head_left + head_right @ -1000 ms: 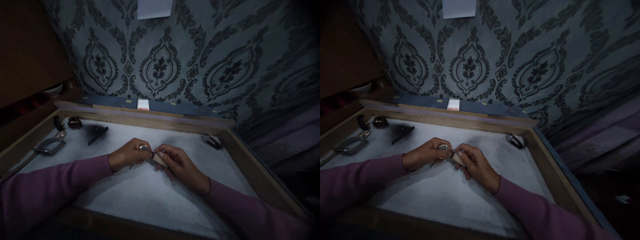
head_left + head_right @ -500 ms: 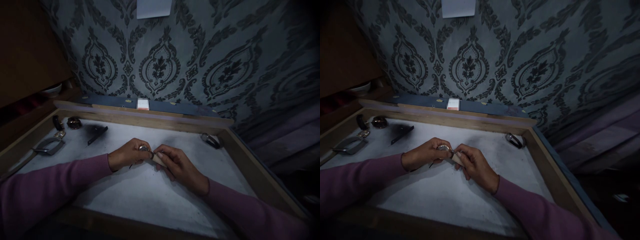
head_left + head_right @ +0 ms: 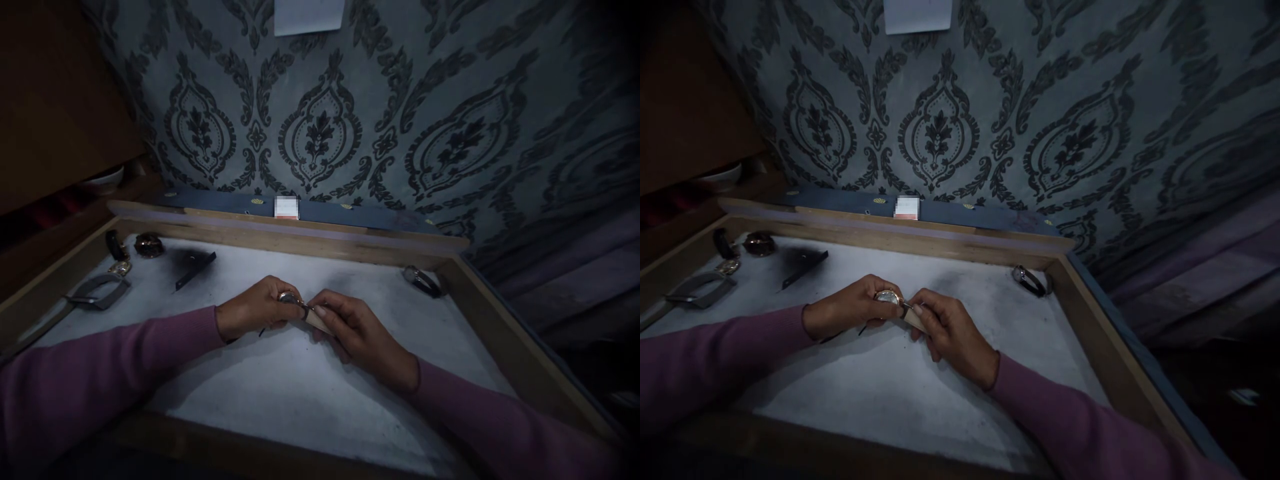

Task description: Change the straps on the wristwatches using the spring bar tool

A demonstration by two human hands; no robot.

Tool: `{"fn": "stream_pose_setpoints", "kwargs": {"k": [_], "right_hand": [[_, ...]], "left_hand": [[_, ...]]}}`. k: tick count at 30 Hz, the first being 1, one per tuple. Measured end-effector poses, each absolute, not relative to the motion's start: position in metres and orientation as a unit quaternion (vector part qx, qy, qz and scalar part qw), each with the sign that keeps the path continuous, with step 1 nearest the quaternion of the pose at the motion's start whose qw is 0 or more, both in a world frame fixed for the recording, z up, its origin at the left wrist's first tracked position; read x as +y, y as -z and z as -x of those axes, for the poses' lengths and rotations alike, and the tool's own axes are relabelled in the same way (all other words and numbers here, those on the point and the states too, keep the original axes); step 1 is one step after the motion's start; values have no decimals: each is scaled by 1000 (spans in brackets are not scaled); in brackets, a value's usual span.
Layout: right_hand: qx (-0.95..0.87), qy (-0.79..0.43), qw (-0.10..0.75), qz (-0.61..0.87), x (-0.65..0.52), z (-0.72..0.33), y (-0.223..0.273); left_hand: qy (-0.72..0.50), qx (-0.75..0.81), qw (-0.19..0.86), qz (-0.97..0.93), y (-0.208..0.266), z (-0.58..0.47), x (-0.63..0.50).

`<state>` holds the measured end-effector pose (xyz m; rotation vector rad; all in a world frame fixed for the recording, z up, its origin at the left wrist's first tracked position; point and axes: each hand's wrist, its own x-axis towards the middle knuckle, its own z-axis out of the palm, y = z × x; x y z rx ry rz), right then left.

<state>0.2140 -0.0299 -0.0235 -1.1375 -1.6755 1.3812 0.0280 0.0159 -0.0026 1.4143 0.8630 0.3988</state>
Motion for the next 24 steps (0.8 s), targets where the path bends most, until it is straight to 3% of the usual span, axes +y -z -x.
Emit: {"fn": "stream_pose_setpoints", "kwargs": {"k": [24], "right_hand": [[-598, -575, 343, 441, -30, -210, 20]], "left_hand": [[-190, 404, 711, -544, -5, -30, 17]]}}
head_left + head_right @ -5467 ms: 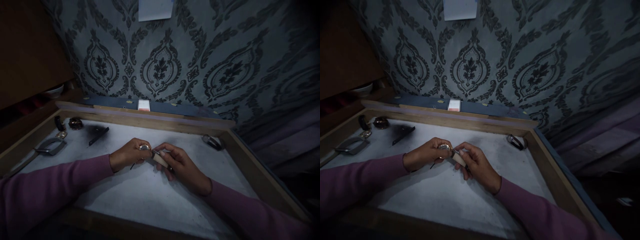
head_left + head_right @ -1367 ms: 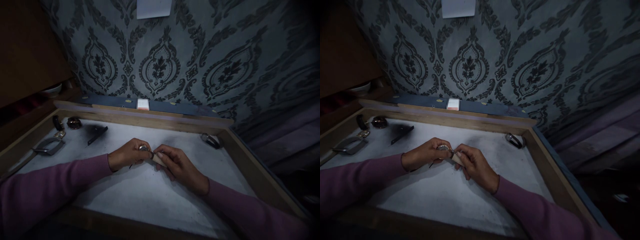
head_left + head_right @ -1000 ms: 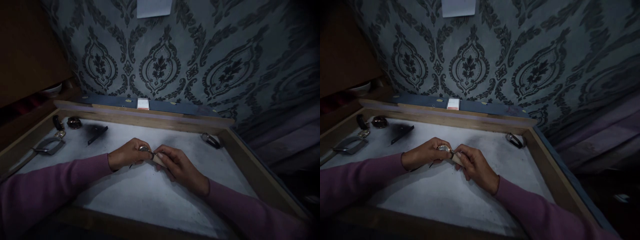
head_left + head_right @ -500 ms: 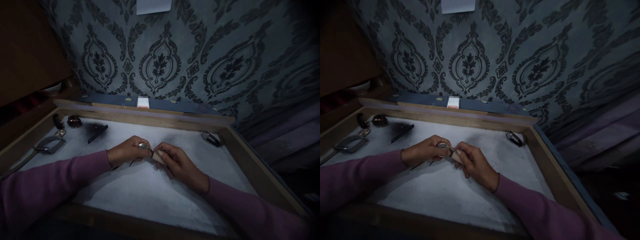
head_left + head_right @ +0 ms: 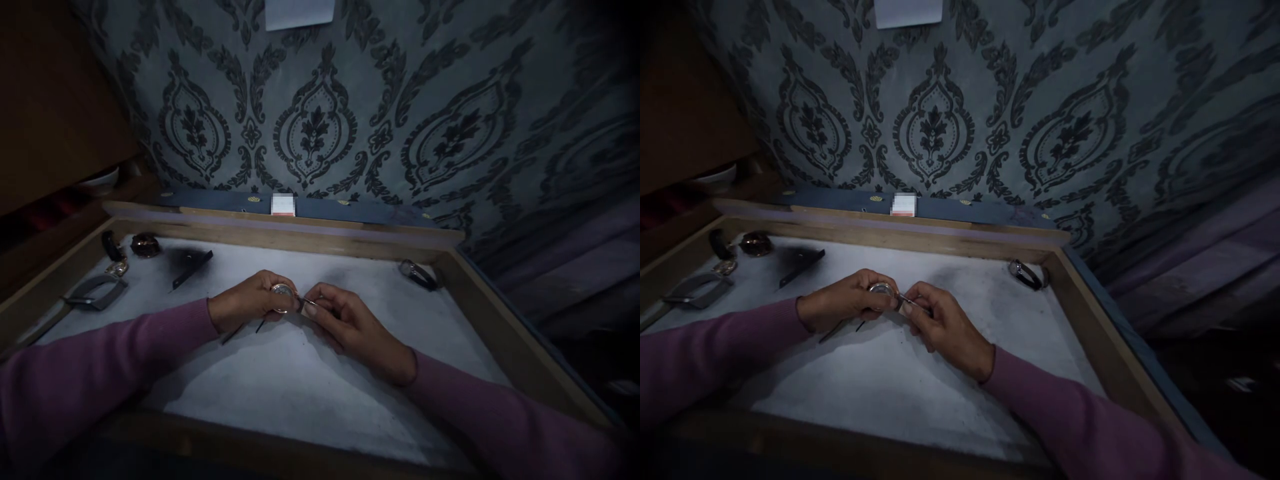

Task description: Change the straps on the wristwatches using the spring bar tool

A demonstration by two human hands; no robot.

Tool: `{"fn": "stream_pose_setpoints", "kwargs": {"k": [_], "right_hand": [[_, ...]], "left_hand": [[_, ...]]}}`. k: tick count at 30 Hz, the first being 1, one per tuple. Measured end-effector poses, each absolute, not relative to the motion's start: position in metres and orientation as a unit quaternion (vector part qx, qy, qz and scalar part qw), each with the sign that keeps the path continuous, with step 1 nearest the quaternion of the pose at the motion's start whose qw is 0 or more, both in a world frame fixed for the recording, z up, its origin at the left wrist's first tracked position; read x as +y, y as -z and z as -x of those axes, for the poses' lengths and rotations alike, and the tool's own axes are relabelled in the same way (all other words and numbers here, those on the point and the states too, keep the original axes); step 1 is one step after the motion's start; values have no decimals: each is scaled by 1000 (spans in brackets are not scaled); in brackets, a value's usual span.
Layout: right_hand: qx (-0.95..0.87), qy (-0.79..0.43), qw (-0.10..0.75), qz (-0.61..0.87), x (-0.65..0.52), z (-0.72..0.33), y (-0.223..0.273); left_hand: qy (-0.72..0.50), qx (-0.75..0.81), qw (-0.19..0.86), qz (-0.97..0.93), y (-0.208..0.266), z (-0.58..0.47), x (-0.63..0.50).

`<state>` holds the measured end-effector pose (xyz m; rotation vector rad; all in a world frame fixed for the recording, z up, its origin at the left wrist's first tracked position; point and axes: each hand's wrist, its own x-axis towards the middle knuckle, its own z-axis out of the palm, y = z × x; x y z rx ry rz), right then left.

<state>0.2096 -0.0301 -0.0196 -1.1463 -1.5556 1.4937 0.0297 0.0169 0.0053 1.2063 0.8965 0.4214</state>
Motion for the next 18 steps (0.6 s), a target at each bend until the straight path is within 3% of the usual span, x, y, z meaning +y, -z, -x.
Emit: {"fn": "stream_pose_setpoints", "kwargs": {"k": [18], "right_hand": [[-578, -581, 359, 447, -29, -211, 20]], "left_hand": [[-147, 423, 677, -584, -11, -28, 18]]}}
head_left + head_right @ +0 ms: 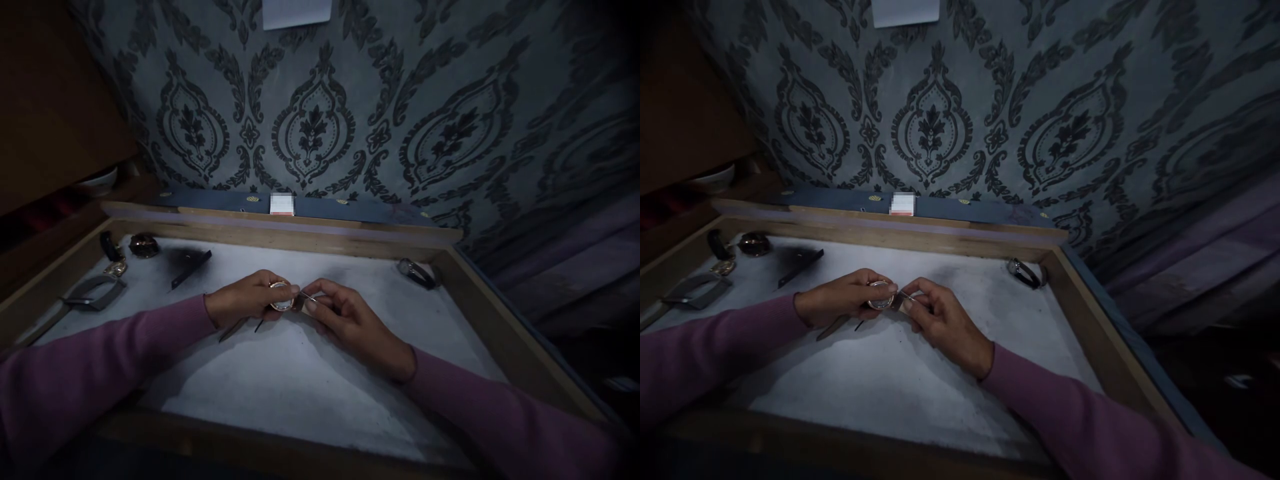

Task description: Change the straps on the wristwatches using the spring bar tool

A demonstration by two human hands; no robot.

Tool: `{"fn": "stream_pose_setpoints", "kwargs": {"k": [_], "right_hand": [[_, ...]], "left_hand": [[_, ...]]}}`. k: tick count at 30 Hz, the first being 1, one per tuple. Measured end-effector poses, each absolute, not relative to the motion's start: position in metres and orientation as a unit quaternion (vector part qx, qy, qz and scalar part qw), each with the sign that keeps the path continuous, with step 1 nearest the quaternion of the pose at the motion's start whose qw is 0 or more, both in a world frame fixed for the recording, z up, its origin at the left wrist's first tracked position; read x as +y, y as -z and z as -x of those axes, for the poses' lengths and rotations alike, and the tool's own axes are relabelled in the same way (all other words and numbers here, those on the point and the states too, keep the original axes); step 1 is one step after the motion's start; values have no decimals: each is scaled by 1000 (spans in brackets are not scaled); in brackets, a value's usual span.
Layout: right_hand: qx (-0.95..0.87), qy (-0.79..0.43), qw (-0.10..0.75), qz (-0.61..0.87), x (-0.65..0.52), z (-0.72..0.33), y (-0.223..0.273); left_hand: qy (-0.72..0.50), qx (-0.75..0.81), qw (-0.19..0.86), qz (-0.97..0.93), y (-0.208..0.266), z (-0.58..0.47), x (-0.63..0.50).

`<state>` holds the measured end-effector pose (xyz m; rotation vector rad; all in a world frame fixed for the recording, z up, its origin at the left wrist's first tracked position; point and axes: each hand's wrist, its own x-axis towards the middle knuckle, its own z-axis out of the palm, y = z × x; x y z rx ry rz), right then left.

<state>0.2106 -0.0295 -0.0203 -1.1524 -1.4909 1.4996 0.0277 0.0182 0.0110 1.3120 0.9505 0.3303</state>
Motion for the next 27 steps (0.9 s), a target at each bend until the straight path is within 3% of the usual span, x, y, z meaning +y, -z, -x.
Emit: {"fn": "stream_pose_setpoints", "kwargs": {"k": [27], "right_hand": [[-608, -542, 381, 437, -30, -211, 20]], "left_hand": [[-146, 400, 671, -607, -4, -25, 21]]}}
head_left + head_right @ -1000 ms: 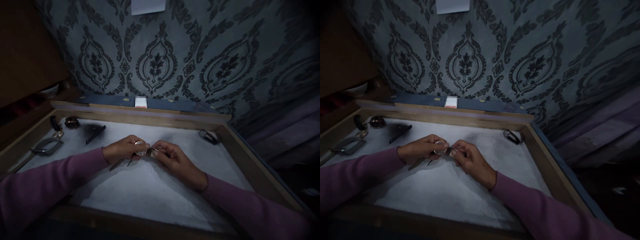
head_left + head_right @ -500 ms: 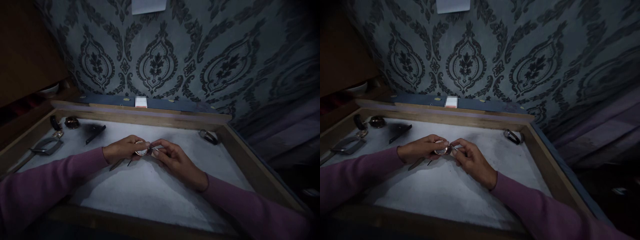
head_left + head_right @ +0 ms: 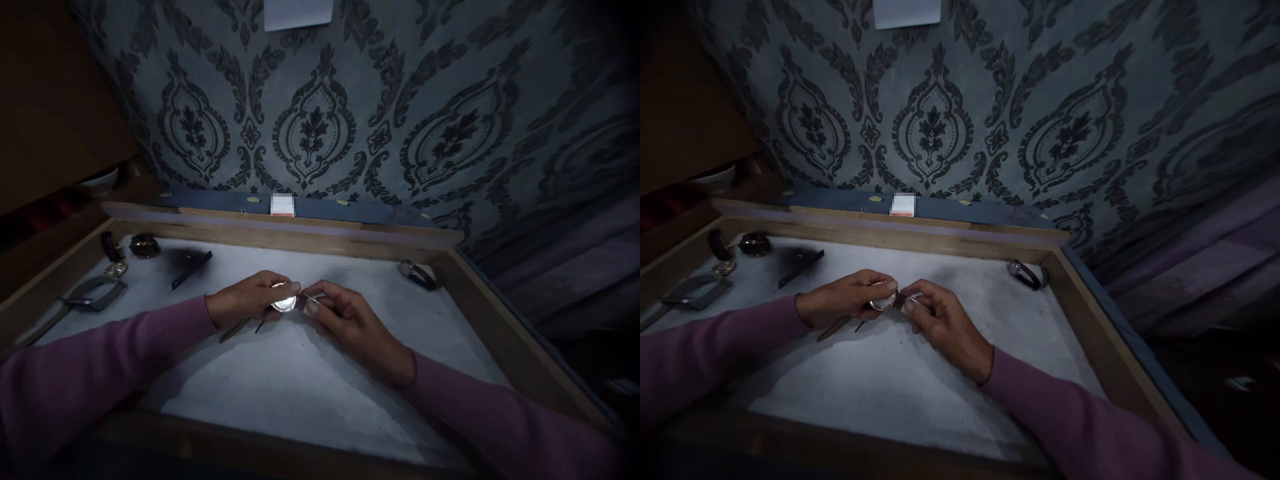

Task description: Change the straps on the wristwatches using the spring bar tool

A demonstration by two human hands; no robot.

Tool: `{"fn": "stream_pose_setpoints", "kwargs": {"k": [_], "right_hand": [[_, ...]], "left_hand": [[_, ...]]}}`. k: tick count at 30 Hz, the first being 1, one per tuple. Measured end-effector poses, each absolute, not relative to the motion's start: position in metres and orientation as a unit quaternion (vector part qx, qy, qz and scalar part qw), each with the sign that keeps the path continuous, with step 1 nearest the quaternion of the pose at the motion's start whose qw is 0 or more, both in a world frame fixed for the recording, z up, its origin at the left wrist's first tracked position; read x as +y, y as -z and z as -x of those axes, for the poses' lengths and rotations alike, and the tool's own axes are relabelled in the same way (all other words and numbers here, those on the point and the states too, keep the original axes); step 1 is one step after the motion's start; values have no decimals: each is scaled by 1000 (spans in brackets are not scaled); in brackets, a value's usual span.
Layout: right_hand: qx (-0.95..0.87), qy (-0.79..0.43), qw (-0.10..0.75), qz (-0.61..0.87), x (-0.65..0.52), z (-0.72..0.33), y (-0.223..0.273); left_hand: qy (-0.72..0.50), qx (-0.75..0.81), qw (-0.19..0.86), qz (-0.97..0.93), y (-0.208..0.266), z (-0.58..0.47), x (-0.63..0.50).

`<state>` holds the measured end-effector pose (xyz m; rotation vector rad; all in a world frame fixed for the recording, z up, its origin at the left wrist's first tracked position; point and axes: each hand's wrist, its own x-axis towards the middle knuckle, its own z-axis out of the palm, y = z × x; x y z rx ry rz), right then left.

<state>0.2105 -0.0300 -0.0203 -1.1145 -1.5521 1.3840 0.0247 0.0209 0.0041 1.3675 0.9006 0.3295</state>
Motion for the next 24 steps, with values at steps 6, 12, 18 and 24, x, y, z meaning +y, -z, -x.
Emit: {"fn": "stream_pose_setpoints", "kwargs": {"k": [6, 12, 18, 24], "right_hand": [[-606, -544, 375, 443, -31, -210, 17], [-607, -546, 380, 436, -30, -211, 18], [-594, -561, 383, 432, -28, -212, 19], [-599, -559, 387, 423, -28, -211, 16]], "left_hand": [[-147, 413, 679, -589, -5, -24, 21], [-145, 438, 684, -566, -10, -26, 20], [-141, 435, 686, -566, -11, -25, 20], [-134, 417, 687, -580, -9, -23, 22]]}}
